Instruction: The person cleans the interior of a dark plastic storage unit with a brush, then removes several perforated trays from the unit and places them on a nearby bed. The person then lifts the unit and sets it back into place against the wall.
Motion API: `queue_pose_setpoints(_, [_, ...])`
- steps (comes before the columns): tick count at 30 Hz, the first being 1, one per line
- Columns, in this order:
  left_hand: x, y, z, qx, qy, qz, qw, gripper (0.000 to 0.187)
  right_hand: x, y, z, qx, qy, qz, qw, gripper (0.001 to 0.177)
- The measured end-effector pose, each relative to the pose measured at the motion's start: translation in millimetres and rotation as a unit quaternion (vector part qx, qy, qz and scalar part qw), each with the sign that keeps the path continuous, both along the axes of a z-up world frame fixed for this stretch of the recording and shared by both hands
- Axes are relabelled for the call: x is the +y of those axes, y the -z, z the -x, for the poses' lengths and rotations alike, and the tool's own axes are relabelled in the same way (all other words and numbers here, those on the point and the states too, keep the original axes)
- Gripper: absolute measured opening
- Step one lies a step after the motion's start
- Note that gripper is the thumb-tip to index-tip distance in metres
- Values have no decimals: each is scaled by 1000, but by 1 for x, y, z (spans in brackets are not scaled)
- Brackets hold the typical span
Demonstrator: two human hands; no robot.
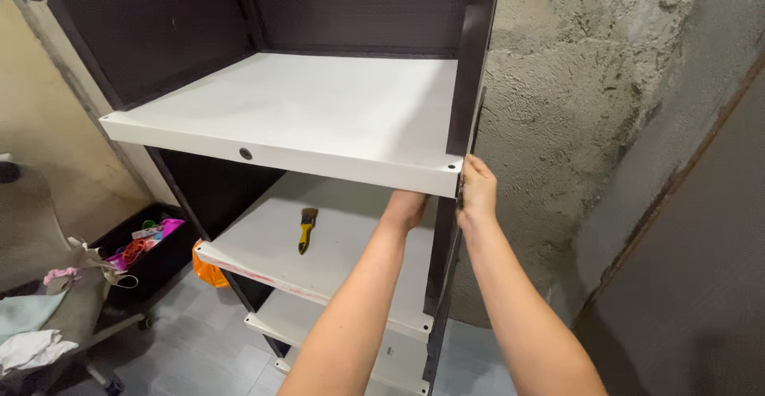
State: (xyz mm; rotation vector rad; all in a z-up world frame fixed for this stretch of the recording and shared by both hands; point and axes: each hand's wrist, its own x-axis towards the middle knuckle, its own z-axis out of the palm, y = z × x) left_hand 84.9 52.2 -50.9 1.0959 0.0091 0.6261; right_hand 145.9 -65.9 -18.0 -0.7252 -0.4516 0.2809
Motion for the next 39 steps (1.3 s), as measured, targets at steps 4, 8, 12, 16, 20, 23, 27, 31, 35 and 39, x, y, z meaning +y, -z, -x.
queue_pose_setpoints(4, [-7, 3, -5, -30, -14, -20, 999, 44, -10, -7, 19, -10, 31, -37, 999, 29])
queue_pose_setpoints(8, [-13, 13, -23, -26, -54, 10, 998, 37, -17, -16, 22, -6, 8, 4, 1000, 29])
queue_pose_setpoints(12, [-10, 26, -51, -61, -22, 133, 989, 28, -19, -25, 11, -12, -26, 17, 999, 28])
queue_pose_setpoints(16, [-17, 35, -80, -114, -118, 86, 983, 25, -23, -27, 0, -30, -18, 79, 996, 27])
queue_pose_setpoints(20, [-17, 33, -88, -112, -128, 143, 975, 24, -29, -27, -5, -24, -31, 98, 994, 25])
queue_pose_setpoints(23, [-16, 31, -82, -128, -91, 162, 974, 25, -30, -29, -4, -17, -36, 106, 994, 23])
queue_pose_setpoints(27, [-7, 41, -80, -118, -110, 9, 987, 24, -31, -30, -5, -2, -45, 103, 994, 21])
queue_pose_setpoints(31, [24, 59, -98, -56, -164, -197, 965, 29, -28, -29, -4, 8, -59, 99, 993, 21])
queue_pose_setpoints(35, [52, 80, -124, -25, -263, -402, 877, 35, -24, -24, -12, 24, -64, 96, 993, 22])
queue_pose_setpoints(39, [63, 93, -123, 1, -282, -431, 857, 35, -16, -15, -27, 71, -121, 73, 987, 18])
